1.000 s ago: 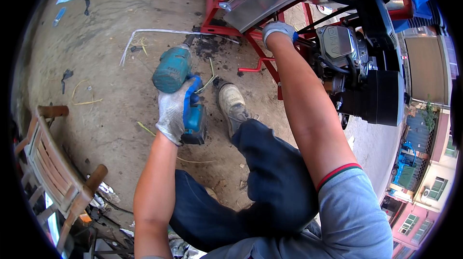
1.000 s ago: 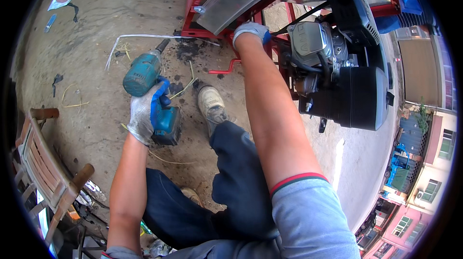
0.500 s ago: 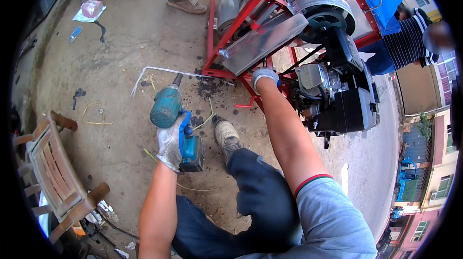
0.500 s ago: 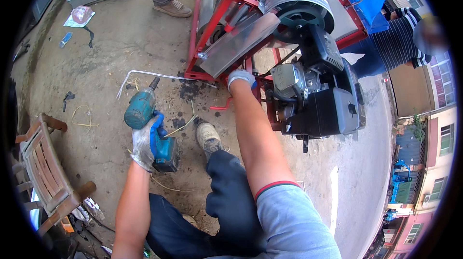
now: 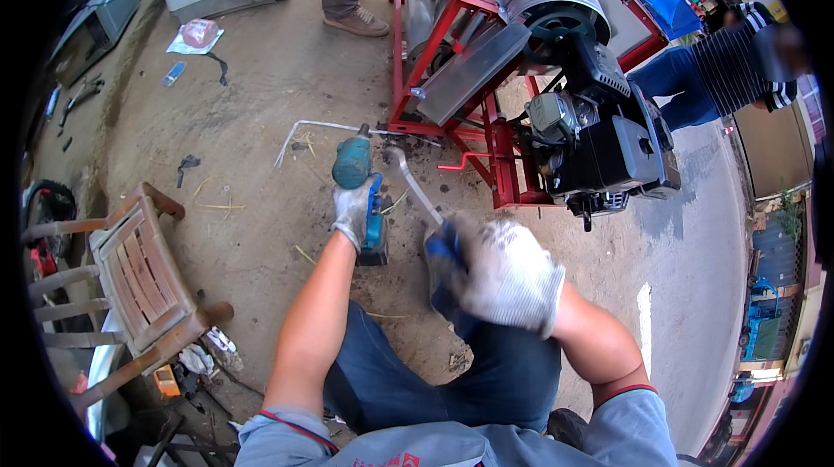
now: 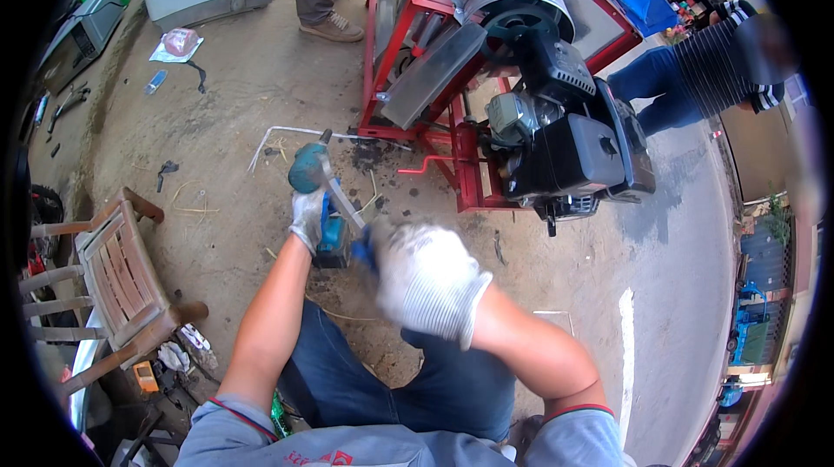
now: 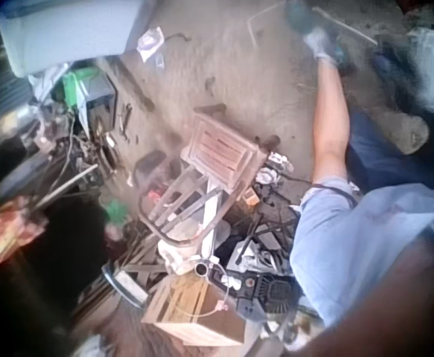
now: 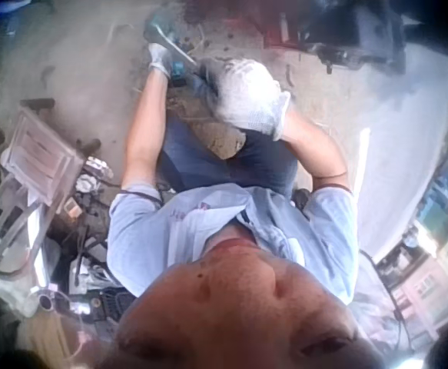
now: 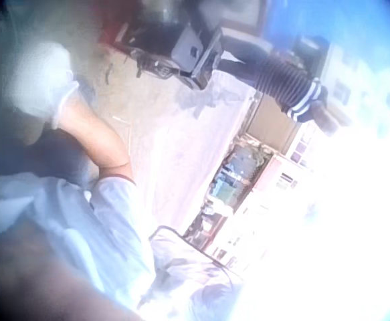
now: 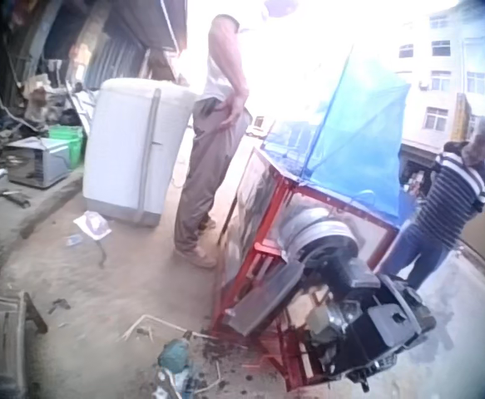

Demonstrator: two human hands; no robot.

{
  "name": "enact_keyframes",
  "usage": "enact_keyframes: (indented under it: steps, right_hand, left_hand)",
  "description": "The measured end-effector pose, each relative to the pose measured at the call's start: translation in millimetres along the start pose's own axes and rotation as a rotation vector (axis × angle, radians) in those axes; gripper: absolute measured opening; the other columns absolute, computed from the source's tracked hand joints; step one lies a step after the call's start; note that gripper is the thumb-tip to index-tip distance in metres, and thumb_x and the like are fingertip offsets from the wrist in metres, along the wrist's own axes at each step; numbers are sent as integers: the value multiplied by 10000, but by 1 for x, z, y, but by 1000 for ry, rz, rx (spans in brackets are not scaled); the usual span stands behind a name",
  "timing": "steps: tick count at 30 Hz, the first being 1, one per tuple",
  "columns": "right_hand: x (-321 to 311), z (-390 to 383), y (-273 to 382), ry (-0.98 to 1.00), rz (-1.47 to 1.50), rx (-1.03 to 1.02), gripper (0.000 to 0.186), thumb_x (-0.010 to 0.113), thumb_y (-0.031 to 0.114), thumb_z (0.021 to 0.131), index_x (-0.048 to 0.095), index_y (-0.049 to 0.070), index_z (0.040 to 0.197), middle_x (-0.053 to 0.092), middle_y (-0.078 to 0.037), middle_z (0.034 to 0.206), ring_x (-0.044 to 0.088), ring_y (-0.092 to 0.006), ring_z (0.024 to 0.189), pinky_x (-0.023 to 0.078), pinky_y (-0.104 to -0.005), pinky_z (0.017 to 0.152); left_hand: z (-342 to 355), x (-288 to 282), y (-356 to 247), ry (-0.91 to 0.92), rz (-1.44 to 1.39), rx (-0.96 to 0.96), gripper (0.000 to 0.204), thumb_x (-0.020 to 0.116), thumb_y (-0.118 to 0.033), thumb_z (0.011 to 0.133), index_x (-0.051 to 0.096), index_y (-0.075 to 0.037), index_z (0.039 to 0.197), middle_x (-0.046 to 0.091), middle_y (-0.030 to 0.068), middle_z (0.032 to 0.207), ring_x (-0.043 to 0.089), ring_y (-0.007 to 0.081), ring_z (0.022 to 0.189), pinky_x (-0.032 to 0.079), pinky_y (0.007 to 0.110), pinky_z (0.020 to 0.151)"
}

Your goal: The person removes the engine cover of a red and blue three-wheeled vehicle and uses a socket wrench and an impact driver to loosen and remove bolts from the engine and frame. The person works on the engine assembly while two bystanders watch.

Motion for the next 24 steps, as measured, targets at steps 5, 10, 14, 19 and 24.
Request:
enact_keyframes:
  steps: [5,10,14,19,24]
  right_hand:
    - [39,12,26,-89,346,-209,204,593,191,866,583,45,1008,616,-161,682,642,-323,644,493,-418,580]
    - [37,48,0,-109,588,-56,229,541,179,929,578,44,1110,639,-118,730,652,-249,628,504,-340,591]
    - [49,67,-29,-224,1011,25,311,527,205,969,538,52,1240,606,-55,794,576,-96,648,476,-281,584]
    - [38,9,-36,-178,1517,212,311,537,172,967,531,17,1236,643,-77,918,591,-106,695,488,-238,635]
    - [-52,-89,37,216,1788,323,375,530,-17,892,496,-67,1262,632,-81,1070,607,-157,912,497,-289,833]
  left_hand:
    - [11,22,16,-20,52,-7,166,738,-153,786,625,-95,894,574,-9,695,513,103,515,438,266,466]
    - [-28,-2,11,-56,-133,-245,179,679,-192,855,624,-90,991,602,5,820,560,98,644,475,270,573]
    - [-94,11,-27,-327,103,71,277,711,-121,845,606,-60,1094,603,-2,790,550,108,647,491,286,586]
    - [-229,5,-66,-362,106,-37,347,721,-87,836,575,-47,1149,623,54,1023,605,162,839,515,292,766]
    - [-357,41,-173,-343,100,-148,483,707,108,747,549,-31,1182,607,92,1140,600,174,1026,525,320,883]
Point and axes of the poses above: each hand's wrist, its own z-axis towards the middle knuckle, its own x-axis out of the palm, y = z × x, the point moved 4 cm from there along z, towards the middle knuckle
